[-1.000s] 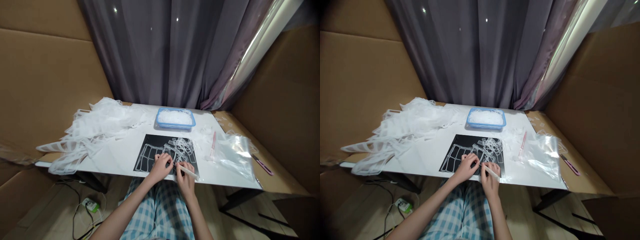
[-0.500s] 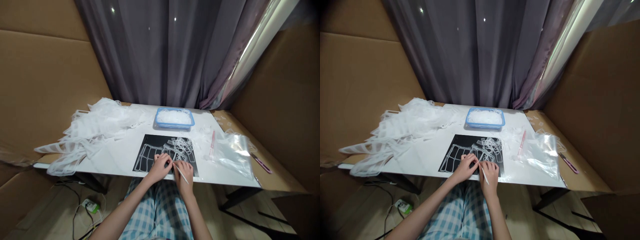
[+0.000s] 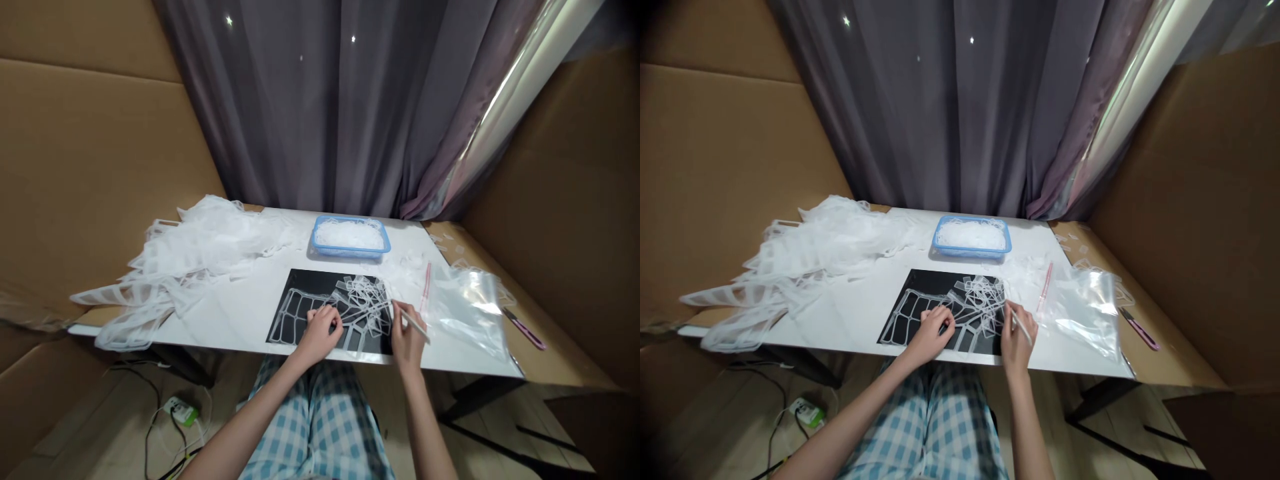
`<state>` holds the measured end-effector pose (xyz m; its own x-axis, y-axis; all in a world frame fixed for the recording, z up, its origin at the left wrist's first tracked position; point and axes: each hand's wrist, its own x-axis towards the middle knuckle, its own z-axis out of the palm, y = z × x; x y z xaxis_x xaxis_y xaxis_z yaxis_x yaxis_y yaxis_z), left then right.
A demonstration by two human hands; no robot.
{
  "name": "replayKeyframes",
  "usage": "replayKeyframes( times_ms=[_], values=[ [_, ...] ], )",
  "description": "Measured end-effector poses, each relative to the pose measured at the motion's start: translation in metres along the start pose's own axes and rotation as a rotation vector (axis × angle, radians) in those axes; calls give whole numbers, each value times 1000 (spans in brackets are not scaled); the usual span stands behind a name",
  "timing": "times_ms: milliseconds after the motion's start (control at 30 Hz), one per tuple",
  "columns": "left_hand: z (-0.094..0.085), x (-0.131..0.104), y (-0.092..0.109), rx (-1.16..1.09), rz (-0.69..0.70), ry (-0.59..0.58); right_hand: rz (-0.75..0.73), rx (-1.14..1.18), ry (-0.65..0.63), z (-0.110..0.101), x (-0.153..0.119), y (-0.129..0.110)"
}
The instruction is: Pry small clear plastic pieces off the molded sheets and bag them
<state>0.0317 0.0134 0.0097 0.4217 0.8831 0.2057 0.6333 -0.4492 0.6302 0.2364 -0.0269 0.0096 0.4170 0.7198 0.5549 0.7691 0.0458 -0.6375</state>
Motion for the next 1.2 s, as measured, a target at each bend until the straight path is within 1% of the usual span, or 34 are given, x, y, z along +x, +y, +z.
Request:
replayKeyframes(
  times_ms=[100,200,267,400,533,633,733,800,833,867,967,1033,1100,1200],
  values=[
    [2,0,-2,0,-7,15,43,-17,83,-11,23,17],
    [4,0,-2,-9,-12,23,89,-21,158,-18,34,26],
    [3,1,-2,-22,-16,22,108,-7,140,-19,35,26],
    [1,1,-1,-52,-29,9,107,133,-75,-16,26,16],
    [-1,0,0,-66,-41,-7,73,287,-179,-11,8,-2],
    [-1,0,0,-66,-48,-8,63,403,-356,-12,-9,-19],
    [1,0,-1,-61,-52,0,51,436,-501,-14,-24,-28],
    [2,1,-2,-58,-48,2,52,429,-546,-14,-29,-27],
    [2,1,-2,-57,-45,2,56,421,-535,-14,-31,-24],
    [2,0,-2,-56,-40,0,63,410,-496,-15,-31,-22],
    [-5,-8,-1,-56,-9,3,94,363,-307,-18,-29,-16],
    [-13,-20,0,-25,44,51,109,358,-237,-22,-30,-18],
    [-23,-35,1,31,93,128,126,391,-252,-25,-36,-25],
    [-33,-56,-1,100,86,189,129,472,-363,-23,-50,-40]
  ],
)
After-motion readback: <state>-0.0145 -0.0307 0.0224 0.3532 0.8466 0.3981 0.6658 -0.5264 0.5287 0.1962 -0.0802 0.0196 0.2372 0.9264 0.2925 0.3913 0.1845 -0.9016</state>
